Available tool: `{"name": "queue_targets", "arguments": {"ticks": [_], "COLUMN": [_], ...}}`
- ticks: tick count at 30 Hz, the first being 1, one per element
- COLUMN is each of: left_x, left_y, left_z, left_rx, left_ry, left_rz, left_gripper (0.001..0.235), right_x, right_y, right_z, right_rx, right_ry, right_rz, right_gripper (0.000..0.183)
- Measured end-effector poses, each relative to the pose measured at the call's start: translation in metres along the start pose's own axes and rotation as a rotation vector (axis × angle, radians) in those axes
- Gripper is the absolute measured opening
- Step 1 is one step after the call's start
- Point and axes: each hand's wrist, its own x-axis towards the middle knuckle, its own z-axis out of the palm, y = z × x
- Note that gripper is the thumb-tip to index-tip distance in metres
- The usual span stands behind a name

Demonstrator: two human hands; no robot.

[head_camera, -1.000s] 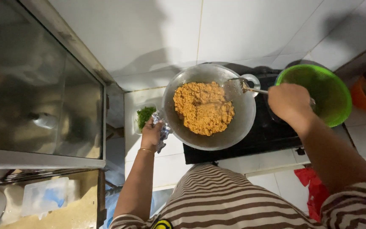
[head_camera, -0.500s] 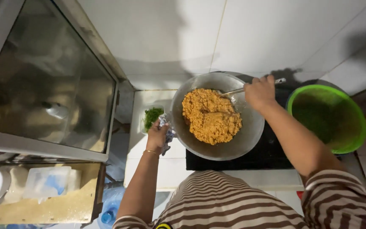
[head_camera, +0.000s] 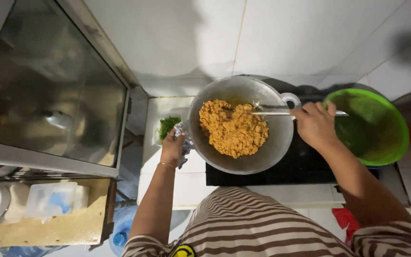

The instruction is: Stirring and flipping a yellow food mixture in a wok on a gas stove to ensure even cooking.

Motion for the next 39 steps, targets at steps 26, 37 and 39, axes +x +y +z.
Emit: {"name": "queue_targets", "arguments": {"ticks": [26,37,39], "left_x": [0.003,0.011,0.025], "left_y": [0.006,-0.004,-0.026], "left_z": [0.002,0.002,-0.005], "left_rx": [-0.031,-0.081,-0.057], "left_ry": [-0.024,-0.002,0.011], "left_rz": [-0.091,-0.101,-0.097], "left_gripper": [0.059,0.057,0.056], "right_x": [0.124,0.243,0.249], "right_y": [0.022,-0.055,-0.082], "right_z": [0.071,0.088,0.068], "right_rx": [-0.135,-0.049,0.000], "right_ry": [-0.568,-0.514,-0.518], "right_rz": [0.197,-0.231,-0.351], "right_gripper": [0.024,0.029,0.028]}}
